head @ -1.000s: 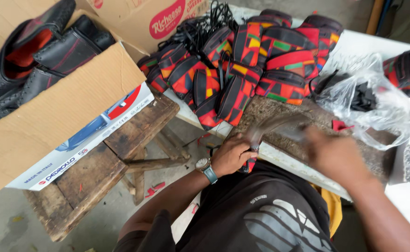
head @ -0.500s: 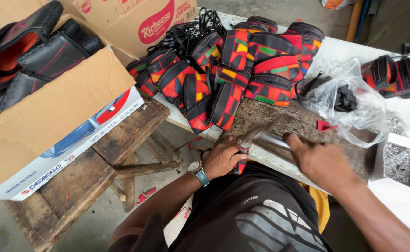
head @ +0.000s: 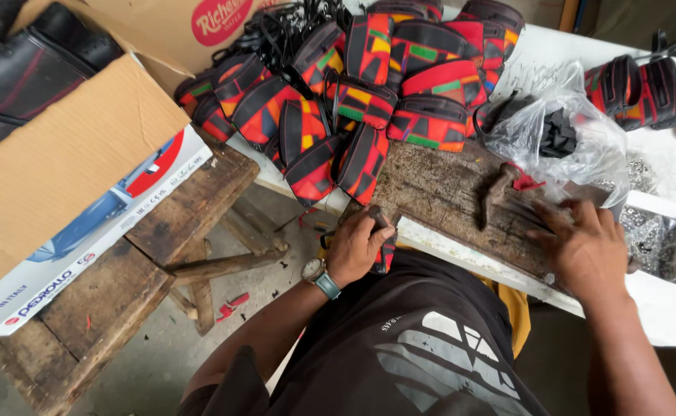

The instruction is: The person attaches black strap assemblies to small colorful zippered pouches at a workbench. They thread the strap end through a metal ring on each pouch, fold it, and press or hammer the fastener closed, then set the finished pouch on a pile and pick up the next one, repeating the cycle.

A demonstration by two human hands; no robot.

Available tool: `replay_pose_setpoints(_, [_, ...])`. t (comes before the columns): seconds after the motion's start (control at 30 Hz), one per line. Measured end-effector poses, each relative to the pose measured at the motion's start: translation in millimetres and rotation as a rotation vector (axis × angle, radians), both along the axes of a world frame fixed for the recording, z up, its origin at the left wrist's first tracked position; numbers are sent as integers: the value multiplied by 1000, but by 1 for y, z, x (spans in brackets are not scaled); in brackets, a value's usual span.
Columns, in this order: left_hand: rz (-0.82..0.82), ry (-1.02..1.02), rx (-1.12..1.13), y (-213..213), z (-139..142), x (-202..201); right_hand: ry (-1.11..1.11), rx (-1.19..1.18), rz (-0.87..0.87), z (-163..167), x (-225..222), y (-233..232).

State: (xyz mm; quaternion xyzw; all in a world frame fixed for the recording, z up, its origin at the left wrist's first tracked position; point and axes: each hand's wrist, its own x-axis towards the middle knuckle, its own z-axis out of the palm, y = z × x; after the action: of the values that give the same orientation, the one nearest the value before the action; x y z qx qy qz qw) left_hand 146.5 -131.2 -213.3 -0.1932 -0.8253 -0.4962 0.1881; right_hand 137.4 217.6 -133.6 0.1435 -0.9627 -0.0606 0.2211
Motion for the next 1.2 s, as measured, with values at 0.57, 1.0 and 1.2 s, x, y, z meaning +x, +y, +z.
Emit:
replay_pose_setpoints(0.57, [-88, -215, -621, 29, 36, -108, -455, -580, 959, 12, 27, -132])
replay_pose_setpoints(1.0, [-638, -867, 730, 45, 50, -104, 337, -863, 552, 21, 9, -43])
replay_pose_setpoints(1.2, [-1043, -965, 1413, 98, 10, -89, 273, -997, 526, 17, 15, -83])
